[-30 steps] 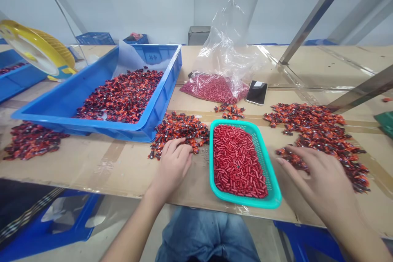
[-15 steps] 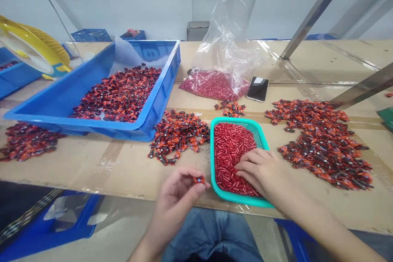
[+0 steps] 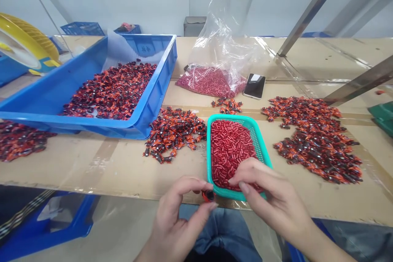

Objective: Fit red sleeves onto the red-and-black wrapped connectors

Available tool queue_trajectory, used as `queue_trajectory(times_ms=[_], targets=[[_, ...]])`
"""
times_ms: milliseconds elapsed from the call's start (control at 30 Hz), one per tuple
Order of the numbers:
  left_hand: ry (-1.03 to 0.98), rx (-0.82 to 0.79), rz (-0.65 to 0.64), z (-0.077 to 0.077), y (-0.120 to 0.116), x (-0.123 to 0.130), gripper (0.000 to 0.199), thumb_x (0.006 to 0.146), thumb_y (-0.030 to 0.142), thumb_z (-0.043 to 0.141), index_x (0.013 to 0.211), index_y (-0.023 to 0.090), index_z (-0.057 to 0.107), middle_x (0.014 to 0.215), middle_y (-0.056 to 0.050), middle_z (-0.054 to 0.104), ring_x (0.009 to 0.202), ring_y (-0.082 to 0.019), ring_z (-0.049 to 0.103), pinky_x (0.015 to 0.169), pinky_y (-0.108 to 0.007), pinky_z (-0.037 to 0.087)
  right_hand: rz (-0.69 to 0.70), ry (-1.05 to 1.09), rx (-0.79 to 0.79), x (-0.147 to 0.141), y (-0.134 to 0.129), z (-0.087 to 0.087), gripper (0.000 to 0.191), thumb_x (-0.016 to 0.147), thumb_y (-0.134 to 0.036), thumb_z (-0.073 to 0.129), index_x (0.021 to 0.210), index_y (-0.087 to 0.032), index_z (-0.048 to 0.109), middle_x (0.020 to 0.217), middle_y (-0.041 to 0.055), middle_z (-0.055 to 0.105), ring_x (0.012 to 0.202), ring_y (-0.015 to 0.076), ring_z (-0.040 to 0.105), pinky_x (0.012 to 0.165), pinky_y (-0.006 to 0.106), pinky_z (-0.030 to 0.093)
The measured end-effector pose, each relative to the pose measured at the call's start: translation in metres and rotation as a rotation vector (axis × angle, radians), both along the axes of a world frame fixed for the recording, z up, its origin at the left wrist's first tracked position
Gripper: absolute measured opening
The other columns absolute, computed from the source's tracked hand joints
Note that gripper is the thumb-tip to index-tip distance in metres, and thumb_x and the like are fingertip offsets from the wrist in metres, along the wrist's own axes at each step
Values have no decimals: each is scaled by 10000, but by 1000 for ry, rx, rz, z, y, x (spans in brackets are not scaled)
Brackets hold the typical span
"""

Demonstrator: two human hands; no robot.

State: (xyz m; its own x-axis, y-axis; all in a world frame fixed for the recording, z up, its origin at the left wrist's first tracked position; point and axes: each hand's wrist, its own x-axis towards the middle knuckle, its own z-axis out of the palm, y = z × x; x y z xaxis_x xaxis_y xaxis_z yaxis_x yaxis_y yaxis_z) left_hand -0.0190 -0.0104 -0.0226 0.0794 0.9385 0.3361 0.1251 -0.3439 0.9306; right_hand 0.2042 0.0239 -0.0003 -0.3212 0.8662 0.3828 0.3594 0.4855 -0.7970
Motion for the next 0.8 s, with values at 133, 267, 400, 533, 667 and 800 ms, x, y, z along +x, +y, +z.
queue_trajectory(times_ms=[133,267,400,533,667,800], targets=[[6,64,-27,1,-2,2,438,886,48,760,1234,297,668,1067,20,785,996,-127,756,947,-184,603,41,207,47,-15,-11,14,340,869,10,615,1043,-236,772,817,37,766,753,179,749,676,293,642],[14,159,-40,5,-4,5,489,888,21,744,1289,282,645,1092,-5,781,1020,-145,747,952,-226,606,24,214,64,-21,-16,19,402,868,33,667,1136,-253,756,892,41,823,825,191,780,728,292,668],[40,227,-54,7,-6,6,517,880,-26,724,1296,265,625,1103,-29,787,1033,-163,754,937,-274,607,91,225,87,-20,-19,17,282,890,-32,745,1095,-227,754,982,56,822,912,189,773,846,309,657],[72,278,-56,7,-8,6,521,867,-41,729,1272,265,612,1132,-47,807,1049,-187,766,930,-331,614,50,208,91,-19,-21,15,118,889,-127,798,962,-212,763,906,50,762,851,179,741,768,298,642],[98,316,-31,8,-9,7,444,880,5,760,1212,261,610,1106,-54,821,992,-186,786,920,-346,614,53,250,38,-20,-22,14,95,896,-163,803,935,-236,756,861,37,746,798,184,736,732,320,643],[135,316,-15,14,-8,5,370,918,89,762,1190,281,601,1052,-58,837,920,-200,806,855,-369,636,37,332,-71,-19,-26,13,24,935,-257,777,937,-243,758,852,48,735,797,194,740,724,330,653]])
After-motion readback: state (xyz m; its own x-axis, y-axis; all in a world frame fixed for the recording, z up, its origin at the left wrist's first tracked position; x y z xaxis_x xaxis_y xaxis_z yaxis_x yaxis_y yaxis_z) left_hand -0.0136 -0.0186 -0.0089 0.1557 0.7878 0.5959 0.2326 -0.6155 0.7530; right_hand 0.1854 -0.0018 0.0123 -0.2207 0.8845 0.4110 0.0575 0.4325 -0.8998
